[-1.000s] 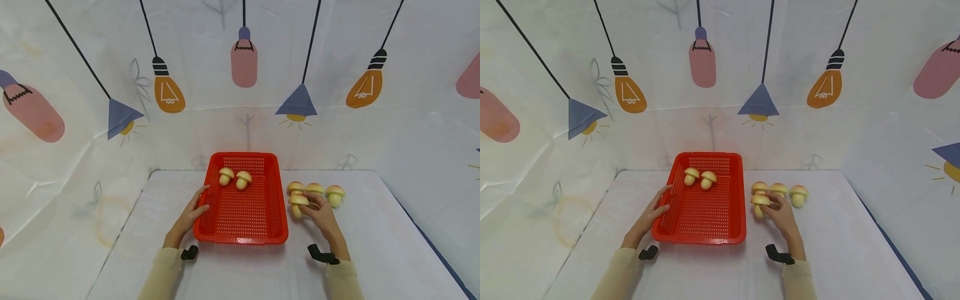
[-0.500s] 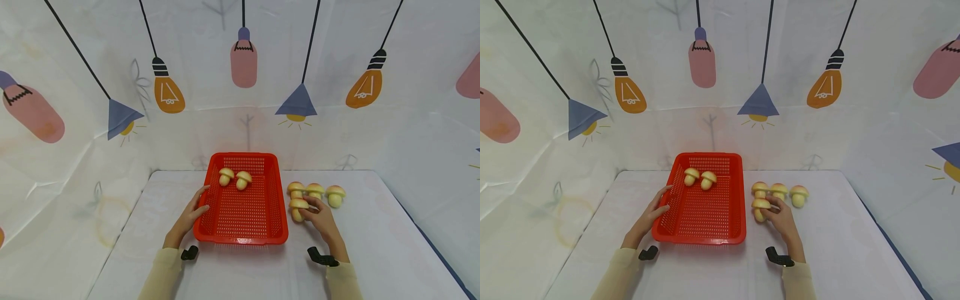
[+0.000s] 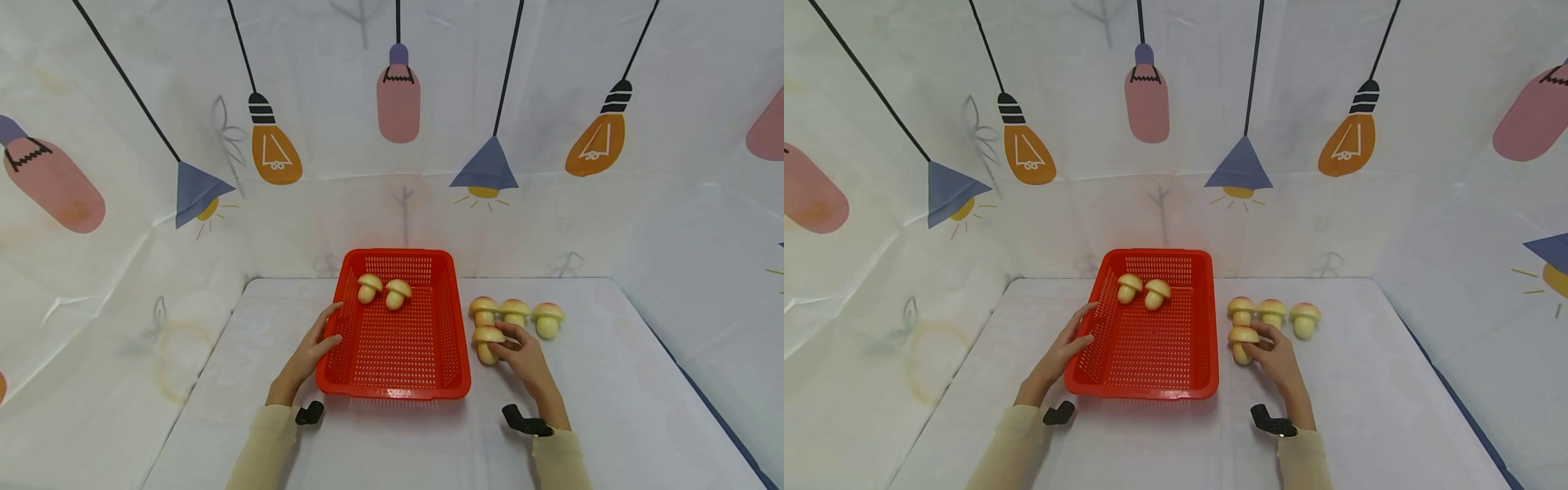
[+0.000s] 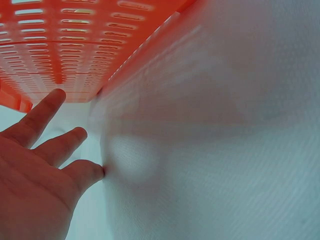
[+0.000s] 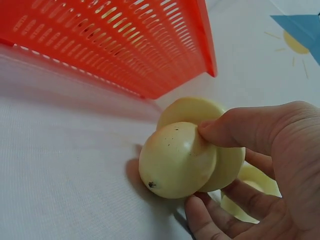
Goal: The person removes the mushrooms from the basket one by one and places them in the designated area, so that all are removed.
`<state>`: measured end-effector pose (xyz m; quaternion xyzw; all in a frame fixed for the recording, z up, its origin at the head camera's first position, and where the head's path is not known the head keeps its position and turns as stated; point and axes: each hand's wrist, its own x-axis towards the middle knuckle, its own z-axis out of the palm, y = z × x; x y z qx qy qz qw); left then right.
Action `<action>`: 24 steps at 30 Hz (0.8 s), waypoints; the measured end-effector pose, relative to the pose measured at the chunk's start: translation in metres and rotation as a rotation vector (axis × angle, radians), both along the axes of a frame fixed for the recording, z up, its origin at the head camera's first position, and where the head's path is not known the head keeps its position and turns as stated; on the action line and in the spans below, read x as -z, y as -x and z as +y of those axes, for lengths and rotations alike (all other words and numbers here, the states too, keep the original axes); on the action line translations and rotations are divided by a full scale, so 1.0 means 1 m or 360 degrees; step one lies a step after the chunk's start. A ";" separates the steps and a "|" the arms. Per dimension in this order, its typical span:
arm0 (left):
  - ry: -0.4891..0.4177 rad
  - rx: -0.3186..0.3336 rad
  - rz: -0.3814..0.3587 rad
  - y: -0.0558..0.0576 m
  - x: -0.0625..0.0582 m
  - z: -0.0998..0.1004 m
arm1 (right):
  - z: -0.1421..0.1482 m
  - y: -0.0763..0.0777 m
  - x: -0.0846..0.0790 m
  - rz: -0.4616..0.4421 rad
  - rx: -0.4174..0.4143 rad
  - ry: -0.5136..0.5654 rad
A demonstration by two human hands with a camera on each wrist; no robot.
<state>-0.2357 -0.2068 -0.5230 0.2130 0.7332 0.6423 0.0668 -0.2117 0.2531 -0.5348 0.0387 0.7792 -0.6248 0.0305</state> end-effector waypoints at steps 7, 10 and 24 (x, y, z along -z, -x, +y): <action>-0.0003 0.0001 0.0004 0.000 0.000 0.000 | 0.000 0.001 0.002 -0.0019 0.0004 -0.0009; 0.0005 0.0002 0.0005 0.000 0.001 -0.001 | 0.000 0.001 0.001 -0.0013 0.0006 -0.0016; 0.0005 -0.0011 -0.0006 0.000 0.001 0.000 | 0.000 0.002 0.002 -0.0067 0.0002 -0.0067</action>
